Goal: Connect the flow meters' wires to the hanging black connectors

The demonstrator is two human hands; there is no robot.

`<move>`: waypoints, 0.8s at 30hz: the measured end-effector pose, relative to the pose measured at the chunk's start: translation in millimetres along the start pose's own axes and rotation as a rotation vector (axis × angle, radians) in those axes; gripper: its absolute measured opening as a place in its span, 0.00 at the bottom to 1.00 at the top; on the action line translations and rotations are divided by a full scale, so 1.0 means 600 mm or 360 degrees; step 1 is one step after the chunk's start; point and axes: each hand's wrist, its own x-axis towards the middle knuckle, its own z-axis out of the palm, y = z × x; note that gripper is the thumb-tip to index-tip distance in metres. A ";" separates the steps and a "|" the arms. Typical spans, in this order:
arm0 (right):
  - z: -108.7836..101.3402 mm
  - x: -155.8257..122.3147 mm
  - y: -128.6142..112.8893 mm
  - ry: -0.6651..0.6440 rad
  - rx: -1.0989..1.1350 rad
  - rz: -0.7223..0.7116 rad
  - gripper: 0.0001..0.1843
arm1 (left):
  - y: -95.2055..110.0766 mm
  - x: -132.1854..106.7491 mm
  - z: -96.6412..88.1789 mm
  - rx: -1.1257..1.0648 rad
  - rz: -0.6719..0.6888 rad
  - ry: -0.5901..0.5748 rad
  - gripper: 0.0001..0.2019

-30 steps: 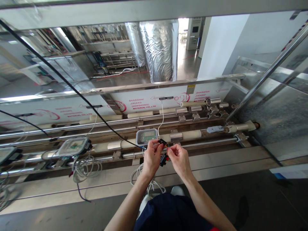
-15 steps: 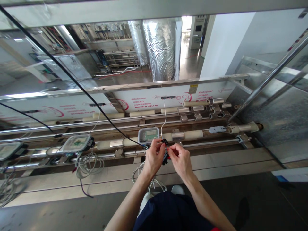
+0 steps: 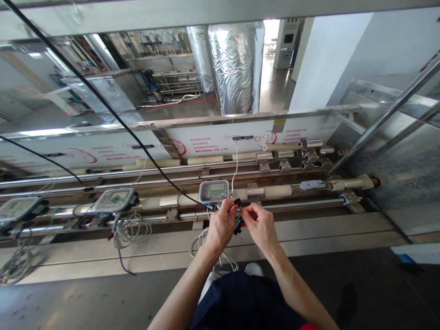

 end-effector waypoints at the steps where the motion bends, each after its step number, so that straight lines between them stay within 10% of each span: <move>1: 0.000 0.000 0.001 0.0001 -0.0005 -0.0001 0.12 | 0.001 -0.001 0.000 0.0011 0.0000 0.0002 0.07; 16: 0.006 0.010 0.019 -0.0052 0.0000 -0.0042 0.14 | -0.005 0.002 0.012 0.0016 -0.0033 -0.0017 0.08; 24: 0.039 0.015 0.125 -0.0165 -0.0027 0.0265 0.15 | -0.036 -0.041 0.014 0.0011 -0.0104 -0.0001 0.17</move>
